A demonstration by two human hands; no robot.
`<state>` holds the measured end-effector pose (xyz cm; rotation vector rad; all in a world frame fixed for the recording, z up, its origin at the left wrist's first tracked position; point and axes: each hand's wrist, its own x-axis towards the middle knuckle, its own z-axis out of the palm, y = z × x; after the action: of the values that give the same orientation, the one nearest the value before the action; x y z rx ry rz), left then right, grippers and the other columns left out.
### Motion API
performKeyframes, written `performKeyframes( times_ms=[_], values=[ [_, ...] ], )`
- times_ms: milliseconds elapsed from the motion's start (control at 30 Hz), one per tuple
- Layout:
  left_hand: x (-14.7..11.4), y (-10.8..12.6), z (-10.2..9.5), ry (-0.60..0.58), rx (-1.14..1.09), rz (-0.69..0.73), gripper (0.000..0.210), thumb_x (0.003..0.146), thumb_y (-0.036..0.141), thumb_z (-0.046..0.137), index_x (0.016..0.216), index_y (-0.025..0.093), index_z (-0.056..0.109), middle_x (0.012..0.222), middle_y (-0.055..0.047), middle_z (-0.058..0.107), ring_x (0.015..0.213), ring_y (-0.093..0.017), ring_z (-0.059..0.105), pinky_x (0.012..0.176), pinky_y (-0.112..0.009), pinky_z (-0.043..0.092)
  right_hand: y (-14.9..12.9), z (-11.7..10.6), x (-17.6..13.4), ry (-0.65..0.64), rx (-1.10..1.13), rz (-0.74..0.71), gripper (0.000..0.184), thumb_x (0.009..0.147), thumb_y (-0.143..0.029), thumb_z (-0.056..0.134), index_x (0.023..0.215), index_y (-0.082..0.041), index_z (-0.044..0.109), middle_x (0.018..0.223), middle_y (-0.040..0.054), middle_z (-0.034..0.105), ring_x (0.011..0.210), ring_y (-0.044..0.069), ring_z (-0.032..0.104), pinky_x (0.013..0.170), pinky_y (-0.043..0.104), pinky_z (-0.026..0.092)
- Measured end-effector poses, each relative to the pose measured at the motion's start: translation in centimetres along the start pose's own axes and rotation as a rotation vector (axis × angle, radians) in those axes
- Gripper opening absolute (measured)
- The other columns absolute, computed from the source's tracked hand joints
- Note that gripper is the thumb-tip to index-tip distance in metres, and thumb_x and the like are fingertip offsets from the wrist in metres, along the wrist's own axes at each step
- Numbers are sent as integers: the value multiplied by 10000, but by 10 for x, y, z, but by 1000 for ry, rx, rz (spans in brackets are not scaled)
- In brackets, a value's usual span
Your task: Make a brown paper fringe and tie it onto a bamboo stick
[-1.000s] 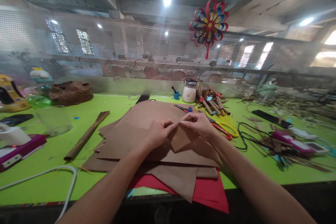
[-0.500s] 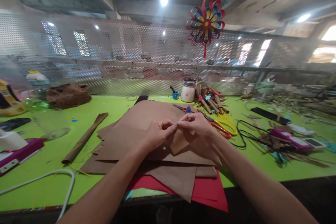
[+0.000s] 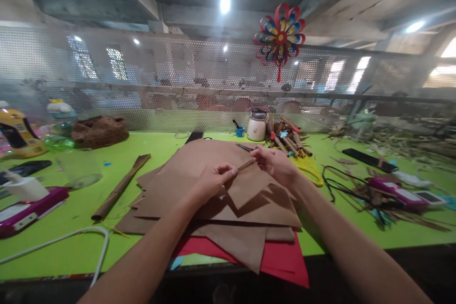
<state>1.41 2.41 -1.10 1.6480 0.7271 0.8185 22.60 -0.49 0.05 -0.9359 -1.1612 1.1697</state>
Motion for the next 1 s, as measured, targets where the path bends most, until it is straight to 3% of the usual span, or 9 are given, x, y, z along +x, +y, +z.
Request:
performKeyframes(
  times_ms=[133, 367, 533, 767, 867, 1000],
  values=[
    [-2, 1, 0, -67, -30, -37, 329, 716, 452, 642, 698, 130, 575, 559, 35, 494, 508, -75, 415, 509, -197, 328, 7, 18, -9, -152, -202, 56, 366, 660, -505, 709, 771, -156, 707, 669, 23, 644, 594, 130, 561, 559, 256, 432],
    [2, -6, 5, -34, 58, 3, 332, 715, 471, 624, 740, 141, 597, 622, 2, 572, 554, -107, 491, 506, -208, 359, 15, 24, -10, -86, -268, -10, 313, 543, -414, 785, 645, -136, 685, 607, 24, 632, 563, 133, 539, 547, 263, 407],
    [3, -8, 3, -84, 87, 17, 321, 724, 457, 603, 669, 144, 561, 576, 18, 524, 525, -97, 448, 500, -216, 333, 15, 25, -12, -84, -175, 41, 295, 568, -391, 777, 663, -134, 667, 598, 16, 606, 536, 118, 515, 535, 259, 392],
    [-2, 1, 5, -133, -9, -27, 332, 724, 448, 618, 628, 154, 495, 486, 69, 398, 432, -51, 313, 434, -196, 247, 7, 26, -13, -29, -268, 3, 295, 568, -407, 770, 602, -138, 654, 493, -30, 514, 448, 69, 389, 447, 226, 278],
    [-3, 0, 3, -169, -20, -102, 317, 737, 448, 617, 667, 163, 496, 469, 59, 449, 402, -60, 399, 419, -189, 294, 6, 23, -13, -8, -265, 11, 308, 554, -420, 773, 591, -139, 651, 460, -42, 482, 420, 61, 356, 425, 222, 247],
    [0, -6, -3, -189, -28, -169, 308, 738, 445, 623, 728, 155, 519, 558, -1, 581, 449, -102, 545, 443, -206, 402, 6, 16, -10, -2, -258, 24, 336, 543, -456, 770, 582, -147, 644, 483, -27, 531, 443, 88, 435, 456, 236, 311]
  ],
)
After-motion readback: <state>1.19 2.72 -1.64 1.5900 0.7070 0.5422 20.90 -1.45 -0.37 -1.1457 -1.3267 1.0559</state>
